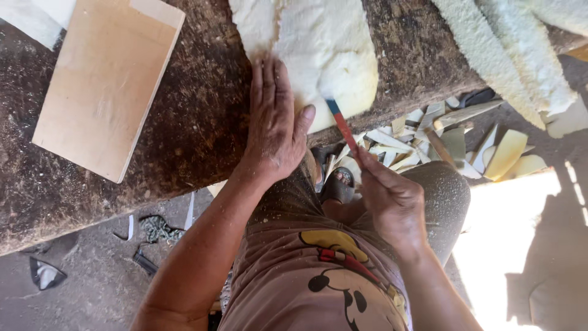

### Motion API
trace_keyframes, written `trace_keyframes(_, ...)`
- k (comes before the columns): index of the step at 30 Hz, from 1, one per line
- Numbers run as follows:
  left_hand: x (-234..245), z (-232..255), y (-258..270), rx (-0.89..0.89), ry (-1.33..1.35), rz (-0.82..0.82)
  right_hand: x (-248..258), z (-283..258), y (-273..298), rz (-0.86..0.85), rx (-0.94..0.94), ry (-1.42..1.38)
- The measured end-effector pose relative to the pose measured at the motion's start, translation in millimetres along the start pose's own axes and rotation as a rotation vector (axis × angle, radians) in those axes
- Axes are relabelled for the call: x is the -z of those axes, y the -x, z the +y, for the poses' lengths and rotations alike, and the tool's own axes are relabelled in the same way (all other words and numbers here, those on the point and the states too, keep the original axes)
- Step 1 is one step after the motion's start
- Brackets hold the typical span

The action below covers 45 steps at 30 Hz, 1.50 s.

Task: The person uses a knife to cut rectangular foam sheets on a wooden workbench. They trim edges and cut the foam into smaller pieces, occasionally using a flat board as a guide. Trimmed foam pieces and shavings accumulate on the bench.

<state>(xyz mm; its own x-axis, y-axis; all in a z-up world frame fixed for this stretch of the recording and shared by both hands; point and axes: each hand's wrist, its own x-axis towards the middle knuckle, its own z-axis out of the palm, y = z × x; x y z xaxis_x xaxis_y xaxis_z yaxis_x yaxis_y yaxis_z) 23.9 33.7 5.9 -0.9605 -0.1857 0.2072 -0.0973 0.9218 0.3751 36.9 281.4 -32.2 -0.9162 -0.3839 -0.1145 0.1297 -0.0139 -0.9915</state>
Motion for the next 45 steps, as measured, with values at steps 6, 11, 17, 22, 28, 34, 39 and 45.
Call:
trace_keyframes(6,24.3,-17.9,-47.2,-0.041,-0.377,-0.3,21.3,-8.9,9.6,0.014,-0.05,0.083)
trace_keyframes(11,18.7,-21.2,-59.4,-0.195,-0.28,-0.298,-6.6,-27.8,-17.8,-0.012,0.037,0.123)
trace_keyframes(17,11.8,-26.4,-57.8,-0.2,-0.227,-0.232,-14.2,-32.4,-11.5,-0.079,0.107,0.487)
trace_keyframes(22,7.0,-25.4,-51.2,-0.213,-0.235,-0.192,-17.8,-21.8,17.2,-0.039,0.142,0.223)
trace_keyframes(28,17.1,-24.4,-51.2,-0.238,-0.17,-0.159,-31.8,-15.2,-13.8,-0.031,0.071,0.255)
trace_keyframes(34,11.5,-21.6,-60.9,-0.236,-0.247,-0.199,-21.7,-26.5,19.8,-0.102,0.081,0.105)
trace_keyframes(39,8.4,-14.6,-55.8,-0.243,-0.279,-0.19,-21.3,-4.7,-10.0,-0.152,-0.125,-0.109)
trace_keyframes(45,18.0,-5.6,-66.2,-0.242,-0.37,-0.284,-24.1,21.2,-5.3,-0.212,0.003,-0.023)
